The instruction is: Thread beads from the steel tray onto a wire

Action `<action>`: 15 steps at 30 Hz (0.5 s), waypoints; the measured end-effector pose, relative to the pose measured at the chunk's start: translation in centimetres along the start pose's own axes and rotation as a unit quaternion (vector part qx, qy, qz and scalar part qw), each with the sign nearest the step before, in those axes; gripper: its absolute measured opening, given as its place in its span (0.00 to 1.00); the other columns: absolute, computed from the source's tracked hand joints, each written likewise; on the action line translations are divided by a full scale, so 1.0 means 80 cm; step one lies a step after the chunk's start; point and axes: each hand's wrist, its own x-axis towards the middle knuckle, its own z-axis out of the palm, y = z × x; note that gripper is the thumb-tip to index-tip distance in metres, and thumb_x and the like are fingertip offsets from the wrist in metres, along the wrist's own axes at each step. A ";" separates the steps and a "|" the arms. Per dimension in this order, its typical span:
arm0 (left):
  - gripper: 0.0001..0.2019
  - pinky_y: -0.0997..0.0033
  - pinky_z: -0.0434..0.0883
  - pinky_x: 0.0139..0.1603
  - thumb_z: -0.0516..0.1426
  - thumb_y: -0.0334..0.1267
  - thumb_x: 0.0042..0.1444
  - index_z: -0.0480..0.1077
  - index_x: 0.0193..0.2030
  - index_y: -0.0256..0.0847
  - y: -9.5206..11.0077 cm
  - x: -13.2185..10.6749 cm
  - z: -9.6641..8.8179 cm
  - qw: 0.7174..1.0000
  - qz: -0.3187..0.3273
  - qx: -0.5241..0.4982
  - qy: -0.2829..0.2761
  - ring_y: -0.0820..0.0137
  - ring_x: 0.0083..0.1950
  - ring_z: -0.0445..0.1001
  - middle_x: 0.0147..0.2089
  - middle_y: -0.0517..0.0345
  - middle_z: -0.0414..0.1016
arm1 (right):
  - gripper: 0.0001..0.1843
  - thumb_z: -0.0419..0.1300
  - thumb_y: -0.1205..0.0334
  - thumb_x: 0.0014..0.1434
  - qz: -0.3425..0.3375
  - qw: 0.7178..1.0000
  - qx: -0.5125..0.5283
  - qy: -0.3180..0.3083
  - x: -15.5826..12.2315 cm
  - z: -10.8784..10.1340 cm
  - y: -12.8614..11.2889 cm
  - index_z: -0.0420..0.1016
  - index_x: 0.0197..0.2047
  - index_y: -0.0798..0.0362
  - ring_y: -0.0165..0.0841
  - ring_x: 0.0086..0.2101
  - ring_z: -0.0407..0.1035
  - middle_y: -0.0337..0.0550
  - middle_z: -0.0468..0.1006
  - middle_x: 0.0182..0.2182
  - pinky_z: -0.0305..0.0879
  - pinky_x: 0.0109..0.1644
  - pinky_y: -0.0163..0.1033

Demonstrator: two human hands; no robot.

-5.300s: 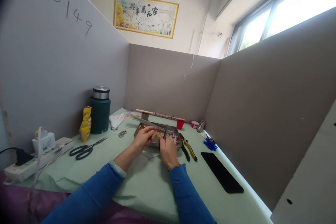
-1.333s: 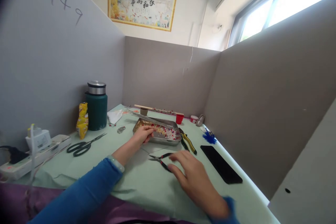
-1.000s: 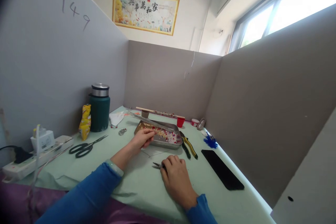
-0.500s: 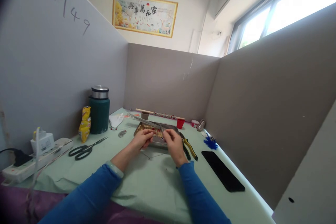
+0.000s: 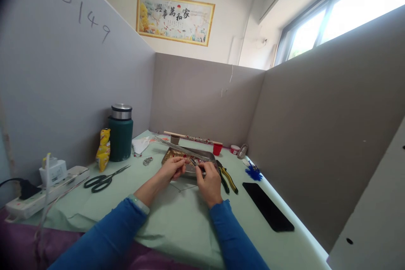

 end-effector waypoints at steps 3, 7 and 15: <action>0.17 0.79 0.42 0.12 0.54 0.45 0.52 0.67 0.41 0.33 0.001 -0.002 0.001 1.000 0.001 -0.003 0.001 0.84 0.10 0.49 0.18 0.66 0.64 | 0.10 0.50 0.58 0.59 -0.009 1.000 -0.017 -0.009 -0.002 0.000 0.000 0.69 0.32 0.53 0.33 0.33 0.65 0.44 0.71 0.31 0.61 0.39 0.38; 0.14 0.79 0.42 0.12 0.54 0.41 0.52 0.66 0.41 0.33 -0.001 -0.001 0.002 1.000 0.004 -0.008 0.003 0.84 0.09 0.49 0.17 0.66 0.64 | 0.09 0.50 0.59 0.60 -0.014 0.999 -0.035 -0.022 -0.003 0.000 -0.001 0.69 0.33 0.53 0.33 0.34 0.66 0.44 0.70 0.32 0.61 0.40 0.38; 0.12 0.79 0.41 0.12 0.54 0.37 0.52 0.65 0.41 0.33 -0.004 0.001 0.003 1.000 0.008 -0.002 0.016 0.83 0.09 0.49 0.17 0.66 0.66 | 0.08 0.51 0.60 0.60 -0.023 0.997 -0.072 -0.029 -0.005 0.001 0.001 0.69 0.34 0.53 0.34 0.36 0.66 0.45 0.71 0.33 0.61 0.41 0.38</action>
